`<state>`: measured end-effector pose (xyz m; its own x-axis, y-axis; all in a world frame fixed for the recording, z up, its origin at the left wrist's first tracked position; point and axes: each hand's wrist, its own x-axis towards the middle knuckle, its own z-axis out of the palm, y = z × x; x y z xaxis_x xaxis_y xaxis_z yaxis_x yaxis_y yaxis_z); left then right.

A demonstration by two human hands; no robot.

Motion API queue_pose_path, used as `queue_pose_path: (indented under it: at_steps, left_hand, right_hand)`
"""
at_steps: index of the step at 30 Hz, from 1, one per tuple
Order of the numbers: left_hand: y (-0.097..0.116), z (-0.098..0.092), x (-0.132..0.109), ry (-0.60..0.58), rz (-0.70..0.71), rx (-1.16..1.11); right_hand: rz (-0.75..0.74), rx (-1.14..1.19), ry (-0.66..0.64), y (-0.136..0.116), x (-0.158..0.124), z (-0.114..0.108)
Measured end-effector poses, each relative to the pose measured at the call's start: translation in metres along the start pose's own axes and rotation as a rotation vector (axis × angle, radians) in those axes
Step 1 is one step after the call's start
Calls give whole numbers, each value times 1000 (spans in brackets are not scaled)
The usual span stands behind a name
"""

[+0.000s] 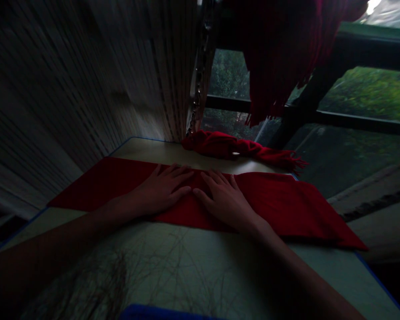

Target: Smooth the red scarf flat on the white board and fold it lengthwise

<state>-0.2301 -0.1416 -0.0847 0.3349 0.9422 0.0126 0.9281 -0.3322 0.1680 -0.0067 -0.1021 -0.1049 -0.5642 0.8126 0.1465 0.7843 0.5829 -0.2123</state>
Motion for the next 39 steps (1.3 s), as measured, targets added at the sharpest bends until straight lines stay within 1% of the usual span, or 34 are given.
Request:
queue_pose_path:
  at_steps: [5, 11, 19, 24, 30, 33, 35, 39]
  left_hand:
    - [1, 1, -1, -10, -17, 17]
    - [-2, 3, 0, 22, 5, 24]
    - [-1, 4, 0, 19, 3, 35]
    - [-4, 3, 0, 6, -21, 28]
    - [-9, 2, 0, 23, -103, 36]
    - [-8, 3, -1, 37, -76, 33]
    - [-8, 3, -1, 24, -59, 27]
    - [-8, 2, -1, 23, -92, 37]
  right_hand:
    - [48, -12, 0, 0, 0, 0]
    - [36, -11, -16, -3, -1, -1]
    - [11, -7, -1, -4, -1, 1]
    - [7, 1, 11, 0, -2, 2]
    - [56, 20, 31, 4, -2, 1]
    - [34, 29, 28, 1, -2, 1]
    - [14, 20, 13, 1, -2, 1]
    - [26, -3, 14, 3, -2, 1]
